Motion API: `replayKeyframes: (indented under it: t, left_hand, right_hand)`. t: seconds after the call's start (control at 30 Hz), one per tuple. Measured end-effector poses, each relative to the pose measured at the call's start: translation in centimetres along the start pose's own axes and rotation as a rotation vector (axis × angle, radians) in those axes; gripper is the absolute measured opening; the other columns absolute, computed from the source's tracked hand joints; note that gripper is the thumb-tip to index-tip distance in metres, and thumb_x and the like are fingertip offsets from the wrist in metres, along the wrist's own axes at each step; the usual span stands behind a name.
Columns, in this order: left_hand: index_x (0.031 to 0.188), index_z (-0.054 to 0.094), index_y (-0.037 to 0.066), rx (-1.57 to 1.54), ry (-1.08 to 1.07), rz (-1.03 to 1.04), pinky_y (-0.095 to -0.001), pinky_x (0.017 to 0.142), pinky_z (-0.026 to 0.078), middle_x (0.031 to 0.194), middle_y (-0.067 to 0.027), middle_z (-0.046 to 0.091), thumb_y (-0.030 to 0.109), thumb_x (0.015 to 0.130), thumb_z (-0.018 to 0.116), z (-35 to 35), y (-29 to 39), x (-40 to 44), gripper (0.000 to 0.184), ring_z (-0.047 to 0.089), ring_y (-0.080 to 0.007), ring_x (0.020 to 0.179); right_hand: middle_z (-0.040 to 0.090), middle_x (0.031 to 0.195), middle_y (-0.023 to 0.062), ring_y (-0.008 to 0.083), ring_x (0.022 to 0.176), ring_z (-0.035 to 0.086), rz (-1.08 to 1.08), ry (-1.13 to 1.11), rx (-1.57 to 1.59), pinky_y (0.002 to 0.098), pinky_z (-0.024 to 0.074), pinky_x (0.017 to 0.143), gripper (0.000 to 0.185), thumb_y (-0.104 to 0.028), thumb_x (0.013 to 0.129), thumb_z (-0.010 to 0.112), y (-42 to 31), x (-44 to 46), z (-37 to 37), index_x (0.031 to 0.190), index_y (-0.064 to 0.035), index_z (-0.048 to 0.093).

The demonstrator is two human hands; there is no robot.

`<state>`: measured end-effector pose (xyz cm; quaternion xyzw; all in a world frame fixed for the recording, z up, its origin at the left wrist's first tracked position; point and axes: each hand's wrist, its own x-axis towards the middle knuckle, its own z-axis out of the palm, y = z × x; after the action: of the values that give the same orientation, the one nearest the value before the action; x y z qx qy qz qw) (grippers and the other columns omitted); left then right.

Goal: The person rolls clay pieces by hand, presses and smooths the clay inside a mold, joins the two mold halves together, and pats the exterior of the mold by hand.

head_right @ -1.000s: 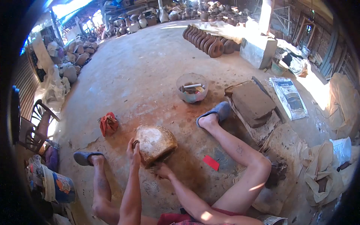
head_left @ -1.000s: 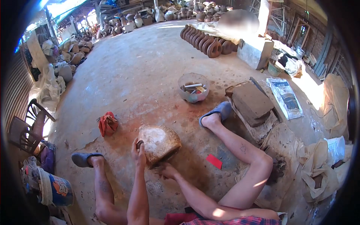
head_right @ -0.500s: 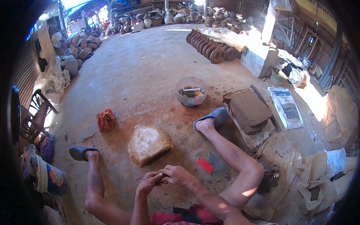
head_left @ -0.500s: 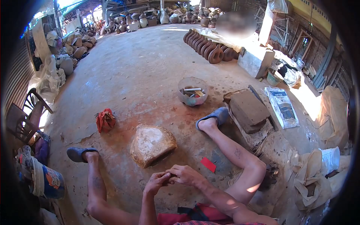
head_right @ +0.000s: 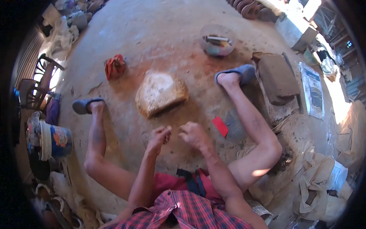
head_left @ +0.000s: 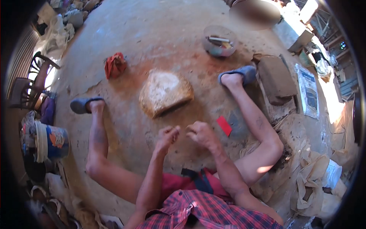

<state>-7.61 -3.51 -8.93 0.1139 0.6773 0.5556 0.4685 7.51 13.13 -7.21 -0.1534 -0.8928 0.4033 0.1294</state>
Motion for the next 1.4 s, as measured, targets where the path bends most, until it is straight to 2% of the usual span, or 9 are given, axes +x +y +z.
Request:
replayKeyframes:
  t: [0.1, 0.2, 0.43, 0.6, 0.73, 1.03, 1.2, 1.27, 1.4]
  left_hand:
    - [0.097, 0.072, 0.009, -0.047, 0.293, 0.009, -0.0232, 0.053, 0.040, 0.073, 0.0033, 0.061, 0.037, 0.101, 0.074, -0.3, 1.2, -0.2, 0.028, 0.054, -0.0051, 0.060]
    - [0.104, 0.072, 0.007, -0.234, 0.082, 0.002, -0.0210, 0.055, 0.045, 0.079, 0.0021, 0.066, 0.033, 0.100, 0.076, 1.2, -1.0, 2.1, 0.027, 0.056, -0.0053, 0.061]
    - [0.118, 0.070, 0.007, -0.613, 0.227, -0.047, -0.0198, 0.059, 0.050, 0.086, -0.0016, 0.072, 0.016, 0.097, 0.078, 4.8, -4.2, 9.8, 0.024, 0.064, -0.0083, 0.068]
    - [0.124, 0.064, 0.003, -0.877, 0.190, 0.113, -0.0257, 0.074, 0.063, 0.112, -0.0117, 0.074, 0.003, 0.099, 0.069, 5.6, -3.3, 12.0, 0.025, 0.076, -0.0223, 0.091]
    - [0.124, 0.064, 0.001, -0.762, 0.265, 0.132, -0.0278, 0.076, 0.064, 0.121, -0.0139, 0.071, -0.001, 0.100, 0.066, 6.8, -3.1, 12.6, 0.024, 0.076, -0.0275, 0.095]
    - [0.122, 0.067, 0.005, -0.496, 0.282, 0.141, -0.0256, 0.055, 0.051, 0.089, -0.0096, 0.077, 0.018, 0.105, 0.065, 7.4, -2.6, 15.1, 0.021, 0.068, -0.0142, 0.067]
    - [0.145, 0.056, 0.007, -0.176, -0.012, 0.110, -0.0276, 0.050, 0.042, 0.083, -0.0089, 0.076, 0.022, 0.102, 0.067, 5.5, -3.1, 14.7, 0.047, 0.063, -0.0121, 0.058]
    - [0.151, 0.051, 0.008, -0.117, -0.023, 0.101, -0.0278, 0.050, 0.043, 0.082, -0.0085, 0.075, 0.021, 0.099, 0.069, 5.7, -1.4, 13.4, 0.056, 0.063, -0.0119, 0.057]
    - [0.159, 0.044, 0.011, 0.046, -0.072, 0.195, -0.0279, 0.051, 0.044, 0.081, -0.0077, 0.075, 0.017, 0.093, 0.074, 5.9, -0.9, 12.6, 0.073, 0.062, -0.0126, 0.054]
  right_hand:
    - [0.072, 0.093, 0.0209, 0.0385, 0.091, 0.071, 0.200, 0.086, -0.079, 0.0457, 0.0567, 0.082, 0.027, -0.024, 0.087, 0.080, 3.7, -1.0, -1.7, 0.106, -0.0048, 0.078]
    - [0.073, 0.092, 0.0206, 0.0375, 0.090, 0.072, 0.289, 0.179, -0.026, 0.0440, 0.0567, 0.082, 0.027, -0.023, 0.086, 0.082, 3.8, -0.8, -2.7, 0.105, -0.0034, 0.078]
    - [0.074, 0.092, 0.0185, 0.0331, 0.086, 0.072, 0.278, 0.263, 0.082, 0.0420, 0.0559, 0.078, 0.028, -0.024, 0.087, 0.083, 2.7, -0.4, -2.7, 0.106, -0.0036, 0.079]
    - [0.077, 0.100, 0.0190, 0.0301, 0.089, 0.075, 0.325, 0.210, 0.064, 0.0382, 0.0583, 0.080, 0.035, -0.026, 0.087, 0.085, 3.7, -0.6, -2.8, 0.111, -0.0011, 0.078]
    - [0.074, 0.093, 0.0185, 0.0329, 0.086, 0.072, 0.317, 0.243, 0.113, 0.0414, 0.0565, 0.078, 0.031, -0.025, 0.087, 0.084, 3.3, -0.1, -2.5, 0.107, -0.0029, 0.079]
    - [0.077, 0.097, 0.0196, 0.0275, 0.085, 0.075, 0.369, 0.307, 0.240, 0.0376, 0.0578, 0.077, 0.031, -0.025, 0.089, 0.083, 4.0, 2.0, -2.8, 0.109, -0.0021, 0.079]
    - [0.079, 0.098, 0.0177, 0.0236, 0.087, 0.076, 0.453, 0.566, 0.282, 0.0367, 0.0577, 0.078, 0.033, -0.028, 0.093, 0.079, 5.9, 10.2, -6.1, 0.109, 0.0010, 0.077]
    - [0.079, 0.099, 0.0181, 0.0268, 0.090, 0.077, 0.240, 0.681, 0.275, 0.0389, 0.0577, 0.080, 0.033, -0.029, 0.096, 0.076, 8.2, 15.3, -4.9, 0.110, 0.0012, 0.076]
    - [0.078, 0.102, 0.0187, 0.0309, 0.095, 0.076, 0.159, 0.585, 0.226, 0.0408, 0.0576, 0.082, 0.032, -0.029, 0.098, 0.074, 10.3, 21.8, -0.5, 0.109, 0.0016, 0.074]
